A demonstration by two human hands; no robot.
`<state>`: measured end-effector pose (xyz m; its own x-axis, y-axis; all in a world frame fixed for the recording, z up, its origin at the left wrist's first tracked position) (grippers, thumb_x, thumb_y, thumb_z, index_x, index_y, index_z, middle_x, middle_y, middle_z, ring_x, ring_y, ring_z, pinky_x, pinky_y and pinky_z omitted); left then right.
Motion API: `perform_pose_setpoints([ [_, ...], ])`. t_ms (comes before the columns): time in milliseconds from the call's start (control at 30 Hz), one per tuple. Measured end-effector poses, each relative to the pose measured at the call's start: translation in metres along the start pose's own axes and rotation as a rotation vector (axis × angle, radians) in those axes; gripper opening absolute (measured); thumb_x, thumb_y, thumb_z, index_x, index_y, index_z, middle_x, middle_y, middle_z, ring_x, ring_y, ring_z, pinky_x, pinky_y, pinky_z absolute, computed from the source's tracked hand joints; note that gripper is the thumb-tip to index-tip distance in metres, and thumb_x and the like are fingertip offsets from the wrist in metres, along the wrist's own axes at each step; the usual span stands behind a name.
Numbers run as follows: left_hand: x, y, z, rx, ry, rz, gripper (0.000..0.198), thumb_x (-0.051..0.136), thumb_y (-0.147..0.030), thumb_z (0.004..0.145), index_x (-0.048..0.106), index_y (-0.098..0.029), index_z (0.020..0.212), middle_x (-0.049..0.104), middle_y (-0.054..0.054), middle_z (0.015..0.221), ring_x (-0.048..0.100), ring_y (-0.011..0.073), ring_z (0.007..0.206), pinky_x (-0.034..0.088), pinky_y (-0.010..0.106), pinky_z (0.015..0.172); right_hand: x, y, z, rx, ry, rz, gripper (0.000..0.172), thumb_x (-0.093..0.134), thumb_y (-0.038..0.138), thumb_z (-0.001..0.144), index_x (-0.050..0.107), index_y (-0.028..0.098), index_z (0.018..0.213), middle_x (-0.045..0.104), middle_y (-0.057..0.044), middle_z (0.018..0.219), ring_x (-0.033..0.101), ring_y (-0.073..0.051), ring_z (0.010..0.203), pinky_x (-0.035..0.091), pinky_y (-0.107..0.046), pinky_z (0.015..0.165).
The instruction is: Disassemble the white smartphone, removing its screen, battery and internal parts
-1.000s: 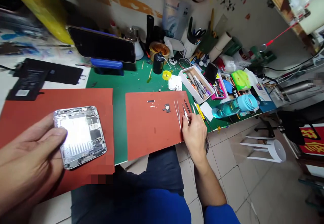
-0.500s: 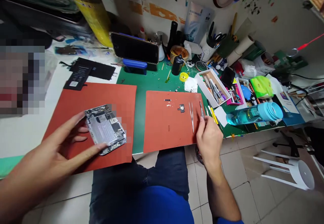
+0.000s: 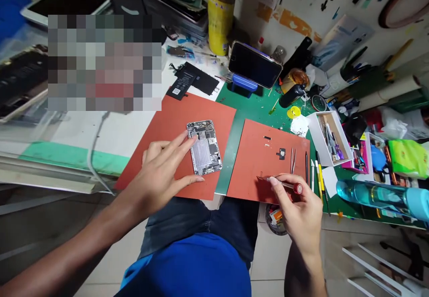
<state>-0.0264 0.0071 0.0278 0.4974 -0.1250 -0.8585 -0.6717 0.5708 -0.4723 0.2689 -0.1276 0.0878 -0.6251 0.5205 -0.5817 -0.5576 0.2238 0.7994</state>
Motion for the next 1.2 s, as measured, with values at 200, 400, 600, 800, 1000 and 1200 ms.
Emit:
perform_pose_setpoints([
  [200, -0.013, -0.002, -0.005, 0.194, -0.084, -0.073, 0.050, 0.075, -0.031, 0.102, 0.060, -0.012, 0.145, 0.060, 0.021, 0.158, 0.058, 0.0362, 0.127, 0.054, 0.056, 0.108, 0.025, 0.045, -0.022, -0.324, -0.105, 0.143, 0.068, 0.075, 0.003, 0.095, 0.056, 0.025, 0.157, 0.080, -0.007, 0.110, 0.085, -0.022, 0.093, 0.076, -0.036, 0.079],
  [400, -0.013, -0.002, -0.009, 0.274, -0.112, -0.123, 0.031, 0.073, -0.020, 0.103, 0.066, -0.013, 0.133, 0.074, 0.016, 0.138, 0.064, 0.0336, 0.120, 0.057, 0.053, 0.100, 0.078, 0.077, -0.032, -0.698, 0.126, 0.121, 0.079, 0.065, -0.010, 0.094, 0.046, 0.020, 0.164, 0.078, -0.012, 0.119, 0.084, -0.022, 0.100, 0.077, -0.035, 0.082],
  [600, -0.016, -0.004, -0.011, 0.287, -0.144, -0.141, 0.032, 0.071, -0.014, 0.103, 0.065, -0.010, 0.134, 0.074, 0.016, 0.137, 0.065, 0.0331, 0.121, 0.058, 0.052, 0.103, 0.094, 0.075, -0.023, -0.749, 0.179, 0.098, 0.076, 0.064, -0.010, 0.096, 0.046, 0.018, 0.164, 0.078, -0.013, 0.117, 0.082, -0.021, 0.103, 0.075, -0.035, 0.084],
  [800, -0.013, -0.004, -0.010, 0.292, -0.144, -0.133, 0.032, 0.070, -0.013, 0.103, 0.065, -0.008, 0.134, 0.073, 0.017, 0.138, 0.066, 0.0349, 0.122, 0.058, 0.054, 0.101, 0.100, 0.079, -0.022, -0.747, 0.195, 0.069, 0.073, 0.064, -0.009, 0.097, 0.048, 0.017, 0.163, 0.079, -0.013, 0.114, 0.082, -0.021, 0.100, 0.075, -0.034, 0.082],
  [1000, -0.014, -0.005, -0.012, 0.288, -0.146, -0.124, 0.032, 0.068, -0.013, 0.104, 0.065, -0.007, 0.135, 0.073, 0.017, 0.139, 0.066, 0.0349, 0.122, 0.058, 0.054, 0.100, 0.102, 0.082, -0.021, -0.758, 0.196, 0.049, 0.069, 0.064, -0.007, 0.098, 0.049, 0.017, 0.161, 0.080, -0.012, 0.111, 0.082, -0.021, 0.098, 0.075, -0.034, 0.081],
  [1200, -0.012, -0.004, -0.013, 0.274, -0.136, -0.129, 0.033, 0.068, -0.012, 0.103, 0.066, -0.007, 0.135, 0.073, 0.018, 0.141, 0.066, 0.0361, 0.123, 0.058, 0.056, 0.101, 0.102, 0.082, -0.021, -0.756, 0.187, 0.011, 0.069, 0.064, -0.005, 0.100, 0.047, 0.019, 0.162, 0.081, -0.011, 0.110, 0.084, -0.022, 0.097, 0.076, -0.034, 0.078],
])
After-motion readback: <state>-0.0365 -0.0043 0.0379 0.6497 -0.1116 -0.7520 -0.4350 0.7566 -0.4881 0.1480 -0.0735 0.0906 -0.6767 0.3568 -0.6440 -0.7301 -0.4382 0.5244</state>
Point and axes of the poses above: each hand's wrist, its own z-axis towards the middle knuckle, its own x-axis out of the palm, y = z × x, the point moved 4 cm from there along z, towards the middle knuckle
